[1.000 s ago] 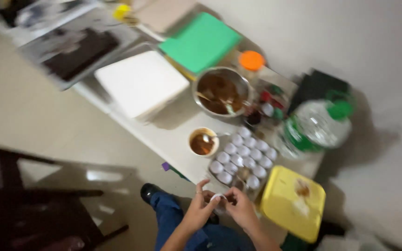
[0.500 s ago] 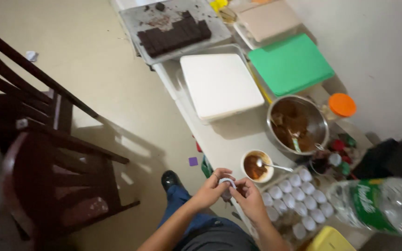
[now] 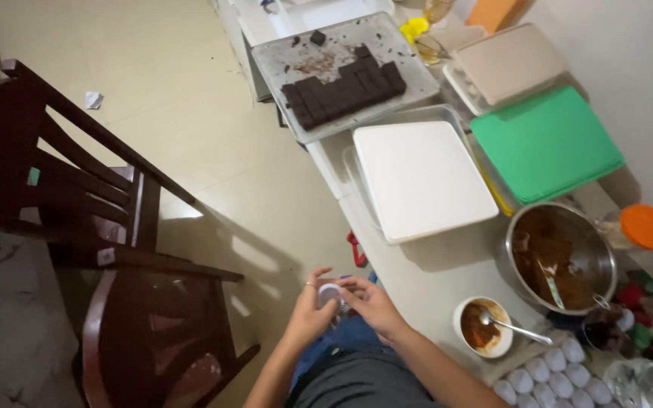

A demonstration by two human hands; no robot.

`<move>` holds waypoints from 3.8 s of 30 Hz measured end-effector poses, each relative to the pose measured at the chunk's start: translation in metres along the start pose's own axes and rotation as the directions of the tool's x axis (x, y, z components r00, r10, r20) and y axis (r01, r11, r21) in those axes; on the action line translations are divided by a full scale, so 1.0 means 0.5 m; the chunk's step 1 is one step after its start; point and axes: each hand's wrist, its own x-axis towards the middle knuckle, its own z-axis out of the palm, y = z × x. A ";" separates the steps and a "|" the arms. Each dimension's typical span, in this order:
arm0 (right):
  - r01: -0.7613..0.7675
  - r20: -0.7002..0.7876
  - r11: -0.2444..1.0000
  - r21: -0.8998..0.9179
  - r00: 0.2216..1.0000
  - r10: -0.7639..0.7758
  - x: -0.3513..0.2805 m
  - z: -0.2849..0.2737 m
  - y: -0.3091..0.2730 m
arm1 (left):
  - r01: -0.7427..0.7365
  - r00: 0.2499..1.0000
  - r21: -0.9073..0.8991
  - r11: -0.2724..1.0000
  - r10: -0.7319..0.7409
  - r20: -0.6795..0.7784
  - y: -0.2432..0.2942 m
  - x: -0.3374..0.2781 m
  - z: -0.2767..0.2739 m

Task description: Placing small brownie chunks into plastic cups at a bakery station.

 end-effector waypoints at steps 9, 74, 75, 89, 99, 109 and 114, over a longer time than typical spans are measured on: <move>0.034 0.078 0.997 0.068 0.996 -0.039 0.219 0.108 -0.130 | 0.172 0.962 -0.262 0.950 -0.219 -0.161 0.033 0.160 -0.158; 0.064 -0.815 0.891 -0.449 0.379 -0.437 1.075 0.228 -0.763 | 0.767 0.376 -0.095 0.634 -0.325 0.868 0.346 1.409 -0.535; 0.038 -0.825 0.898 -0.439 0.379 -0.420 1.072 0.229 -0.770 | 0.751 0.372 -0.080 0.655 -0.319 0.872 0.351 1.408 -0.532; 0.037 -0.811 0.865 -0.500 0.330 -0.483 1.049 0.224 -0.785 | 0.737 0.468 -0.110 0.667 -0.386 0.795 0.320 1.408 -0.530; -0.159 -0.865 0.877 -0.454 0.315 -0.391 1.039 0.168 -0.773 | 0.755 0.550 -0.202 0.624 -0.435 0.713 0.299 1.418 -0.555; -0.445 -0.663 0.510 -0.736 0.325 -0.674 1.074 0.154 -0.742 | 0.762 0.580 -0.274 0.586 -0.431 0.691 0.291 1.407 -0.586; -0.123 -0.760 0.852 -0.509 0.528 -0.378 1.094 0.252 -0.776 | 0.751 0.562 -0.238 0.616 -0.407 0.720 0.251 1.383 -0.586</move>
